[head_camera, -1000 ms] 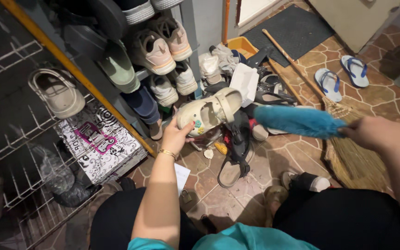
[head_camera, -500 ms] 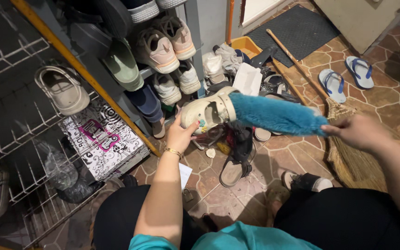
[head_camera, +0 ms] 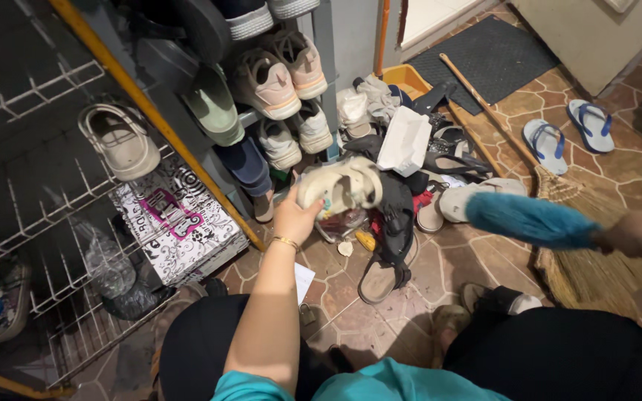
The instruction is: The person cleans shoes from a rack by hand using a brush and a duster, picking them up one by one and wiping the surfaces and soles.
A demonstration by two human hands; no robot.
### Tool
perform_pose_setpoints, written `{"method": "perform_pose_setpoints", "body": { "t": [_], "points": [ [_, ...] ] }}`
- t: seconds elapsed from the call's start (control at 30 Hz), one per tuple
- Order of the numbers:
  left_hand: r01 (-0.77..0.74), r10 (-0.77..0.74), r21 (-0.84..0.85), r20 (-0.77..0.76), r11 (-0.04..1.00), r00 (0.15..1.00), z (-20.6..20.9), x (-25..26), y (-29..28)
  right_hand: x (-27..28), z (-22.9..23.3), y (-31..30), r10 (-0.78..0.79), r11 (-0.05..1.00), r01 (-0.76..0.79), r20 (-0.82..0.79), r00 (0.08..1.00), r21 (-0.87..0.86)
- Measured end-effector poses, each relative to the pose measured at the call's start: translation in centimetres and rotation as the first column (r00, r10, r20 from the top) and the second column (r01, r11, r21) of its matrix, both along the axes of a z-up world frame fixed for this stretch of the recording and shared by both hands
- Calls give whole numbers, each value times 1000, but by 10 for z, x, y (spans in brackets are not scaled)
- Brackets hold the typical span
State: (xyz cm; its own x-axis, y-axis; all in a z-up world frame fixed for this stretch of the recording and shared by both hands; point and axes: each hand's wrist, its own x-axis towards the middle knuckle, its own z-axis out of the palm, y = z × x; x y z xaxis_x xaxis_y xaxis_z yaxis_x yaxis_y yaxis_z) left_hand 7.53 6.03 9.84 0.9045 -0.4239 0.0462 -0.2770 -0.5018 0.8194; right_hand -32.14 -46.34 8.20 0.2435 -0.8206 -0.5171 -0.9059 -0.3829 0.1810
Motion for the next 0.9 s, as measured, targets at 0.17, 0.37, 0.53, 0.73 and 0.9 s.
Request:
{"method": "perform_pose_setpoints", "body": {
  "t": [0.17, 0.37, 0.53, 0.73, 0.9],
  "points": [
    [-22, -18, -295, -130, 955, 991, 23, -4, 8, -3, -50, -6, -229, 948, 175, 187, 955, 267],
    [-48, -170, -500, -382, 864, 908, 25, -4, 2, 20, -72, 14, -230, 885, 89, 263, 937, 458],
    [-36, -275, -588, -431, 808, 860, 24, -3, 4, 58, -30, 43, -21, 968, -98, 460, 887, 233],
    [7, -398, -673, -428, 739, 812, 22, -5, 4, 127, 87, 144, 74, 952, -263, 719, 691, 155],
    [52, -419, -671, -398, 740, 816, 10, -10, -4, 186, 108, 212, 44, 914, -381, 900, 433, 138]
  ]
}}
